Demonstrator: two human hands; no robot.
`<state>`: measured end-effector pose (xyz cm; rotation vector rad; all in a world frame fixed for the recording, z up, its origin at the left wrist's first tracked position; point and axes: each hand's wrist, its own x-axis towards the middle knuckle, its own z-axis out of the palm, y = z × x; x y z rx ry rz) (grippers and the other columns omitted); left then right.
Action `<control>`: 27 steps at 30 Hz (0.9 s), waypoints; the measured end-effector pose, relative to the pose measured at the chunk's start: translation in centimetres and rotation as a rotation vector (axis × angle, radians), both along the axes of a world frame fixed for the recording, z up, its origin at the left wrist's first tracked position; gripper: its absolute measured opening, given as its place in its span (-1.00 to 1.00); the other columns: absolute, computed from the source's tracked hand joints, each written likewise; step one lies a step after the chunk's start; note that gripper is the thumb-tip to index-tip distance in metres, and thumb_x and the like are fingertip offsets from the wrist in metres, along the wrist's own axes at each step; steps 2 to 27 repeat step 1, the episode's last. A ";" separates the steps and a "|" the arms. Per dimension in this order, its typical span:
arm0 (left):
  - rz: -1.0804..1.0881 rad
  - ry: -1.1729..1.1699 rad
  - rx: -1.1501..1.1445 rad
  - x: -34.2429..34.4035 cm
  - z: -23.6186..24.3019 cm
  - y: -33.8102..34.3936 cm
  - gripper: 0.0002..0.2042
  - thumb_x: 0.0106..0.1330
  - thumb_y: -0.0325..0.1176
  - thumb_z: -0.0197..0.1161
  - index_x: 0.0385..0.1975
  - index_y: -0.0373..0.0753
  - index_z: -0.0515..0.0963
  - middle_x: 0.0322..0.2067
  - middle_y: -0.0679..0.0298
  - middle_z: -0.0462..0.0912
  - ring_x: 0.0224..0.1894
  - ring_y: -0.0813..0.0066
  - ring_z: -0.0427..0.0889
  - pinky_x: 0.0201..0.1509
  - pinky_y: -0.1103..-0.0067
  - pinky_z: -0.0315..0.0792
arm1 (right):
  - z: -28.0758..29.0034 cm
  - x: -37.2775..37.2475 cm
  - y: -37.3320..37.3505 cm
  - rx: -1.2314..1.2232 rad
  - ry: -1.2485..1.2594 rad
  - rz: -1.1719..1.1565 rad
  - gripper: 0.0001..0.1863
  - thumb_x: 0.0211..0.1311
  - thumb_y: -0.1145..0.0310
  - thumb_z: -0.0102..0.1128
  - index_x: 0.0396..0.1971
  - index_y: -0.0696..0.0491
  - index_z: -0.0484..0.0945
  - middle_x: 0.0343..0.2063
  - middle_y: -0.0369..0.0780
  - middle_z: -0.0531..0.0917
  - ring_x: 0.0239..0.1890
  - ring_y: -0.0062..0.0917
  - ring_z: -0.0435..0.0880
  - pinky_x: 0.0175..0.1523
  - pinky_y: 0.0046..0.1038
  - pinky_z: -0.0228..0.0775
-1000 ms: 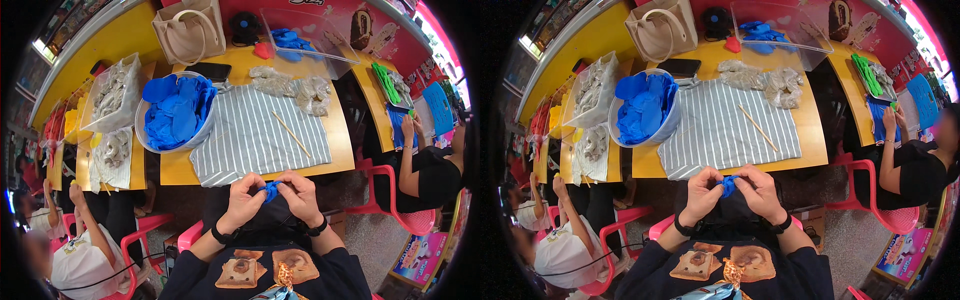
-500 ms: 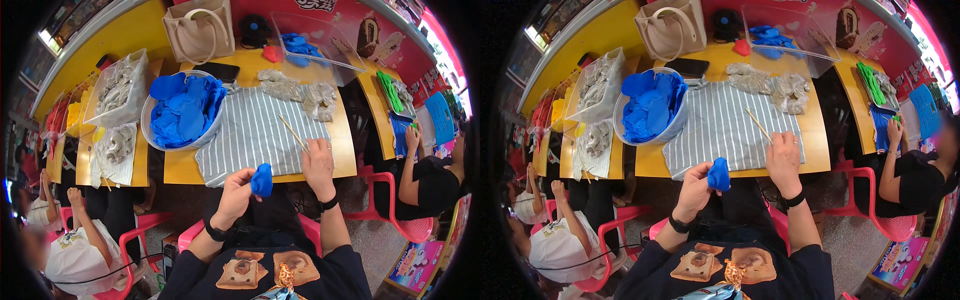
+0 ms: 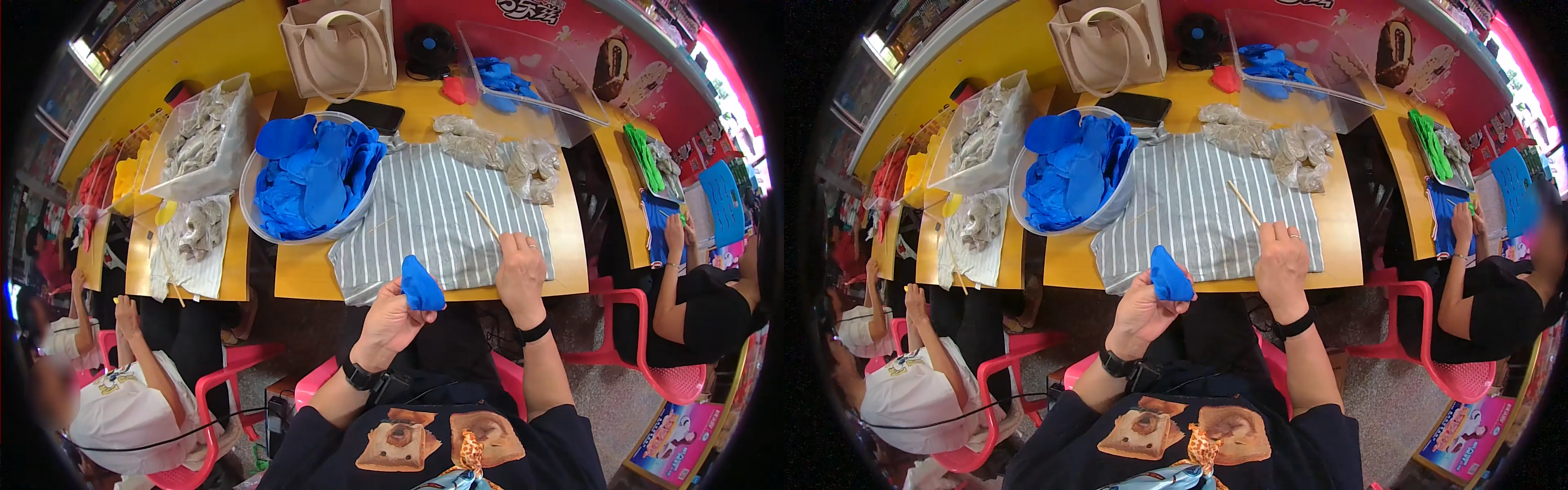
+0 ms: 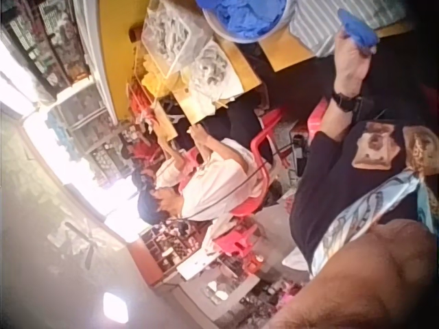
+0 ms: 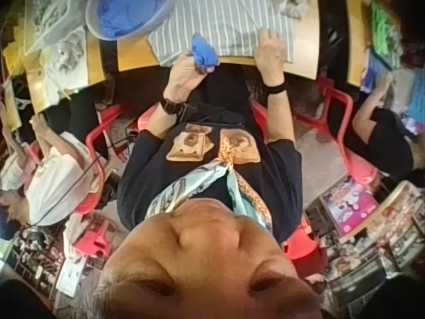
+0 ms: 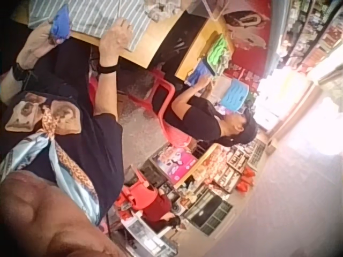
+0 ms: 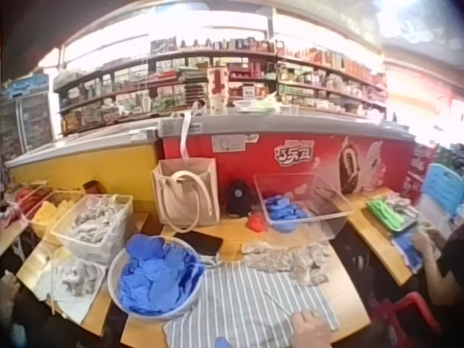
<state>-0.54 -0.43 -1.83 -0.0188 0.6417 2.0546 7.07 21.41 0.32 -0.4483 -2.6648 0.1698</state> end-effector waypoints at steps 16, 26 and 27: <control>0.010 0.030 -0.011 0.1 -0.4 -0.1 -0.73 0.15 -0.51 0.28 -0.14 -0.37 0.52 -0.24 0.02 0.60 -0.29 0.19 0.64 -0.34 0.54 0.50 | 0.1 -0.1 0.0 0.001 0.002 0.003 -0.85 -0.15 0.70 0.03 -0.54 0.13 0.40 -0.45 -0.05 0.46 -0.36 -0.12 0.47 -0.30 -0.19 0.31; 0.010 0.030 -0.011 0.1 -0.4 -0.1 -0.73 0.15 -0.51 0.28 -0.14 -0.37 0.52 -0.24 0.02 0.60 -0.29 0.19 0.64 -0.34 0.54 0.50 | 0.1 -0.1 0.0 0.001 0.002 0.003 -0.85 -0.15 0.70 0.03 -0.54 0.13 0.40 -0.45 -0.05 0.46 -0.36 -0.12 0.47 -0.30 -0.19 0.31; 0.010 0.030 -0.011 0.1 -0.4 -0.1 -0.73 0.15 -0.51 0.28 -0.14 -0.37 0.52 -0.24 0.02 0.60 -0.29 0.19 0.64 -0.34 0.54 0.50 | 0.1 -0.1 0.0 0.001 0.002 0.003 -0.85 -0.15 0.70 0.03 -0.54 0.13 0.40 -0.45 -0.05 0.46 -0.36 -0.12 0.47 -0.30 -0.19 0.31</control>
